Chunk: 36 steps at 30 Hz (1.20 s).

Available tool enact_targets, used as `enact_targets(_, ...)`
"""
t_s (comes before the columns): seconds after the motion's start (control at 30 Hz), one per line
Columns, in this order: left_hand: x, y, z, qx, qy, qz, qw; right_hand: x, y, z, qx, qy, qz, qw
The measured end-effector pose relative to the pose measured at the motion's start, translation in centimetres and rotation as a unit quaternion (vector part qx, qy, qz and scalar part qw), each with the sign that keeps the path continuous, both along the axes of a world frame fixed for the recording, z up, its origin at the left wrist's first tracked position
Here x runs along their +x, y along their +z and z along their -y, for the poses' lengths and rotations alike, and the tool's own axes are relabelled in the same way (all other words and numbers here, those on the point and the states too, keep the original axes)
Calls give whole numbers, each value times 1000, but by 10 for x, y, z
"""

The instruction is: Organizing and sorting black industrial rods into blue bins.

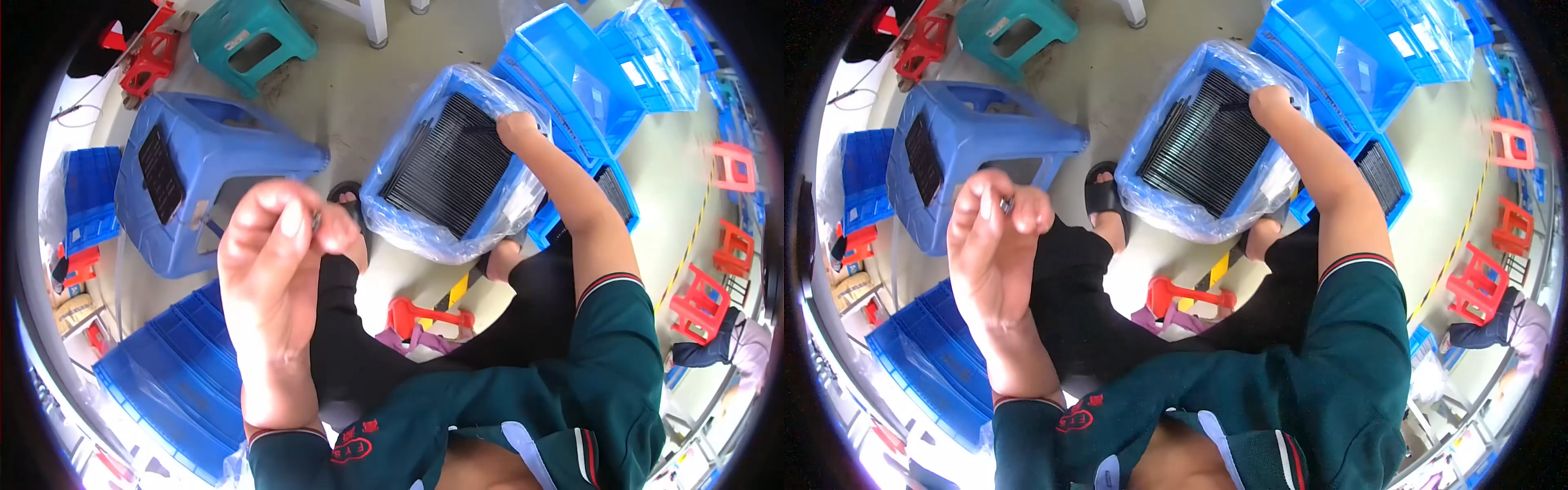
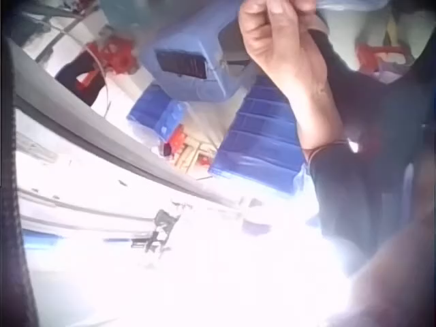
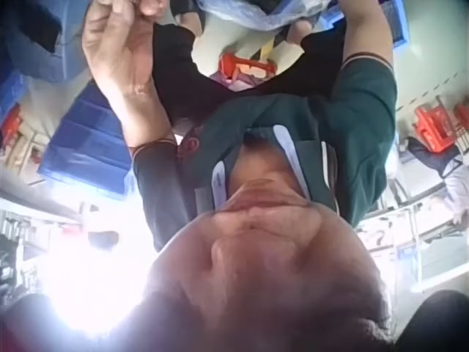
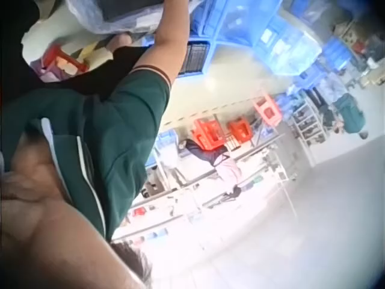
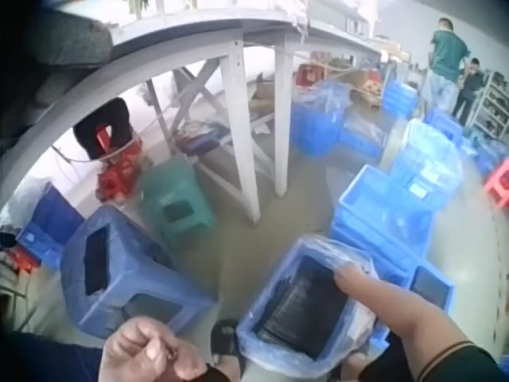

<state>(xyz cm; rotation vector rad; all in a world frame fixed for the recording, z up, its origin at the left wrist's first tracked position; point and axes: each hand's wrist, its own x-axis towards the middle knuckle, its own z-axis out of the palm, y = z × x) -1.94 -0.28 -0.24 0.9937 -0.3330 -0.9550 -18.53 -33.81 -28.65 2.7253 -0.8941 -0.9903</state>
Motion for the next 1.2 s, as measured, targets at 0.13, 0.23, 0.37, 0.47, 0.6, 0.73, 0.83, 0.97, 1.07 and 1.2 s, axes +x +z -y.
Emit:
enact_targets(0.13,0,-7,0,-11,-13,-19,1000,8,27,-24,5,79,-152,985)
enact_targets(0.23,0,-4,-2,19,-2,4,1000,9,16,-39,4,54,-179,982)
enact_targets(0.37,-2,-2,1,35,4,16,999,22,1,-39,24,-48,-316,947)
enact_targets(0.47,1,-3,2,33,4,23,999,23,-7,-39,46,-40,-363,930)
enact_targets(0.6,4,-7,0,25,4,34,999,27,0,-55,59,-23,-372,926)
enact_targets(0.73,5,-7,-3,28,8,25,999,28,10,-71,30,-56,-323,944)
enact_targets(0.83,5,-7,0,26,8,27,999,12,7,-61,-5,-112,-249,962)
enact_targets(0.97,7,-9,1,26,11,19,999,2,12,-68,23,-96,-232,968)
enact_targets(1.07,9,-9,2,31,16,13,999,-29,9,-71,22,-41,-104,993)
enact_targets(1.2,11,-8,8,36,23,6,999,-61,37,-60,116,-32,44,992)
